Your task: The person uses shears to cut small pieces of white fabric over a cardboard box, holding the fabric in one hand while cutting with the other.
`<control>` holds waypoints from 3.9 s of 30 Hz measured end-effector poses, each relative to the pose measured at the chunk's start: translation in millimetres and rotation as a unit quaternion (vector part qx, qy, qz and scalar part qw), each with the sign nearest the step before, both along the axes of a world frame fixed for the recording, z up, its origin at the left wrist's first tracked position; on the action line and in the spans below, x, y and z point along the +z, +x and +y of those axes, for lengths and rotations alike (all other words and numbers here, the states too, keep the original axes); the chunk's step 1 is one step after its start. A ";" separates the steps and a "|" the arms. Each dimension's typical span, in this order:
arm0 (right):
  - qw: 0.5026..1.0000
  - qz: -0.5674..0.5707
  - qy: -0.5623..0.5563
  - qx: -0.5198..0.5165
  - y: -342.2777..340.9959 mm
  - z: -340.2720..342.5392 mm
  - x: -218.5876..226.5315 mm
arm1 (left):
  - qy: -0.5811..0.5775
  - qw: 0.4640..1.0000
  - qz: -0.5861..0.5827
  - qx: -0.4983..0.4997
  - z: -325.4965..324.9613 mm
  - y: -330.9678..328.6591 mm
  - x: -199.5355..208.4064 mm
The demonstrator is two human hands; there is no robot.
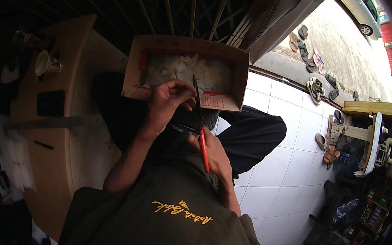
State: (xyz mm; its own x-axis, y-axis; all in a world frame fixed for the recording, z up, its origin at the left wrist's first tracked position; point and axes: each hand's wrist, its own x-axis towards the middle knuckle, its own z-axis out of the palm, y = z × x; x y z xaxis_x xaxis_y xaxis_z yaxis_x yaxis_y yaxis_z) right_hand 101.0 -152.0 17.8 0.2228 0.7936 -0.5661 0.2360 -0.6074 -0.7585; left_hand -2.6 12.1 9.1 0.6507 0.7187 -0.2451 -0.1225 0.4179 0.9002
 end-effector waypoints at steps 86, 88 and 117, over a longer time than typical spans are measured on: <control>1.000 0.011 -0.011 0.010 0.8 -1.6 1.6 | 0.173 0.975 0.138 0.003 -10.8 -5.3 17.1; 1.000 0.021 0.005 -0.014 -0.7 -0.4 4.0 | 0.162 0.977 0.138 -0.013 -13.2 -5.9 15.8; 0.999 0.022 -0.012 0.022 0.3 0.3 5.2 | 0.148 0.982 0.118 0.005 -11.8 -3.0 7.8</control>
State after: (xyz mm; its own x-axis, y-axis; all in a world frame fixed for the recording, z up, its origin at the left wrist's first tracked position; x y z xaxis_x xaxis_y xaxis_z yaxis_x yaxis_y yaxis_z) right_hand 101.3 -151.7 23.0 0.1630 0.7883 -0.5933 0.2301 -0.6151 -0.7541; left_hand -5.6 0.2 17.0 0.5929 0.7878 -0.1667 0.1008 0.1329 0.9860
